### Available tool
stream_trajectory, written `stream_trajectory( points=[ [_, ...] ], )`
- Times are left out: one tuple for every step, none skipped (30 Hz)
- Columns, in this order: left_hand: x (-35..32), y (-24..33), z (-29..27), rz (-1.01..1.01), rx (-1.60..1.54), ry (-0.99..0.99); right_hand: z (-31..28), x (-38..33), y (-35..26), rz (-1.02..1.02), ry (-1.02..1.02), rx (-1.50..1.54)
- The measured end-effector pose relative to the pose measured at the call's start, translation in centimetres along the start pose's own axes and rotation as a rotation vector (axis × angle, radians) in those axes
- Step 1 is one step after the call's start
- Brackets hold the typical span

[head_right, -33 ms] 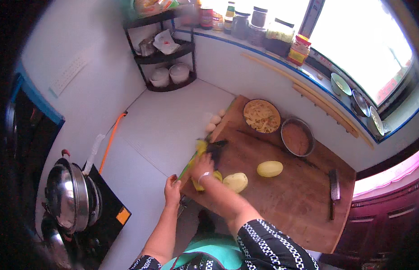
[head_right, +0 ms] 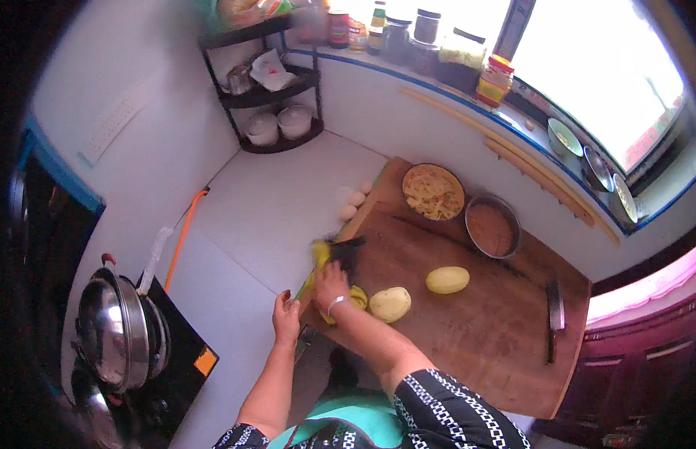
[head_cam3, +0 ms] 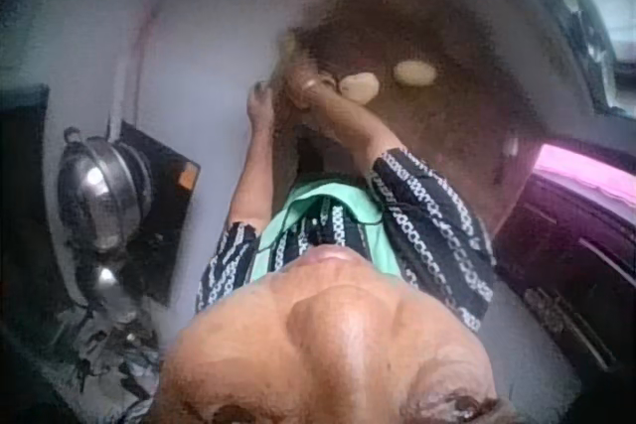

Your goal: The person collects potato peels into a bucket, washes a glass bowl, and then slices peeled potatoes into thin strips using a cleaver on a wooden cutting board.

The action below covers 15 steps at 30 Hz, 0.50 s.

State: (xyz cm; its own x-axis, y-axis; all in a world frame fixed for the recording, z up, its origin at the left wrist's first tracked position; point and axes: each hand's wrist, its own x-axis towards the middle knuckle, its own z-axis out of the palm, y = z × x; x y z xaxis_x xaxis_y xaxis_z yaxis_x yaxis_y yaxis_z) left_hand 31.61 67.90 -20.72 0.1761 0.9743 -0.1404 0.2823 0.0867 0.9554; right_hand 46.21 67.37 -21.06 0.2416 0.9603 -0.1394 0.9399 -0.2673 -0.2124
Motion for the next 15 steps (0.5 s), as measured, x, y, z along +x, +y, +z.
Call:
stream_trajectory(
  points=[
    [0.3, 0.7, 0.9, 0.103, 0.161, -0.030, 2.0, -1.4, 0.5, -0.065, 0.143, 0.067],
    [0.1, 0.9, 0.8, 0.199, 0.320, -0.020, 1.2, -4.1, -0.2, -0.168, 0.049, 0.108],
    [-0.8, 1.5, 1.6, 0.212, 0.285, -0.111, 1.9, -5.8, 0.5, -0.247, 0.003, 0.072],
    [-1.4, 1.6, 2.0, 0.162, 0.320, -0.349, 2.3, -8.5, 1.1, -0.264, -0.032, 0.108],
    [-3.3, 1.2, 2.4, 0.241, 0.422, -0.393, 3.1, -10.7, 1.8, -0.291, -0.036, 0.167],
    [-5.6, 1.2, 2.4, 0.318, 0.531, -0.422, 4.0, -12.6, 1.9, -0.286, 0.067, 0.281],
    [-7.8, 0.8, 3.0, 0.330, 0.532, -0.423, 3.7, -14.5, 3.2, -0.349, 0.042, 0.231],
    [-10.6, 0.4, 3.6, 0.335, 0.529, -0.456, 2.9, -17.1, 4.7, -0.384, 0.006, 0.187],
    [-12.3, 0.3, 4.8, 0.268, 0.460, -0.543, 2.4, -18.6, 6.7, -0.353, -0.058, 0.255],
    [-14.7, 1.0, 6.2, 0.307, 0.455, -0.631, 2.7, -21.1, 8.9, -0.295, -0.131, 0.349],
    [-16.8, 1.0, 7.7, 0.287, 0.491, -0.694, 2.8, -23.5, 11.1, -0.324, -0.109, 0.357],
    [-17.9, 1.9, 9.5, 0.302, 0.507, -0.777, 2.4, -24.8, 13.4, -0.347, -0.069, 0.348],
    [-18.6, 3.5, 12.2, 0.423, 0.583, -0.830, 1.8, -26.3, 15.3, -0.314, -0.009, 0.316],
    [-19.2, 2.2, 14.4, 0.556, 0.631, -0.802, 0.5, -26.4, 18.2, -0.298, 0.070, 0.258],
    [-19.1, 3.4, 17.2, 0.486, 0.645, -0.848, -0.3, -26.4, 20.2, -0.230, 0.071, 0.243]
  ],
)
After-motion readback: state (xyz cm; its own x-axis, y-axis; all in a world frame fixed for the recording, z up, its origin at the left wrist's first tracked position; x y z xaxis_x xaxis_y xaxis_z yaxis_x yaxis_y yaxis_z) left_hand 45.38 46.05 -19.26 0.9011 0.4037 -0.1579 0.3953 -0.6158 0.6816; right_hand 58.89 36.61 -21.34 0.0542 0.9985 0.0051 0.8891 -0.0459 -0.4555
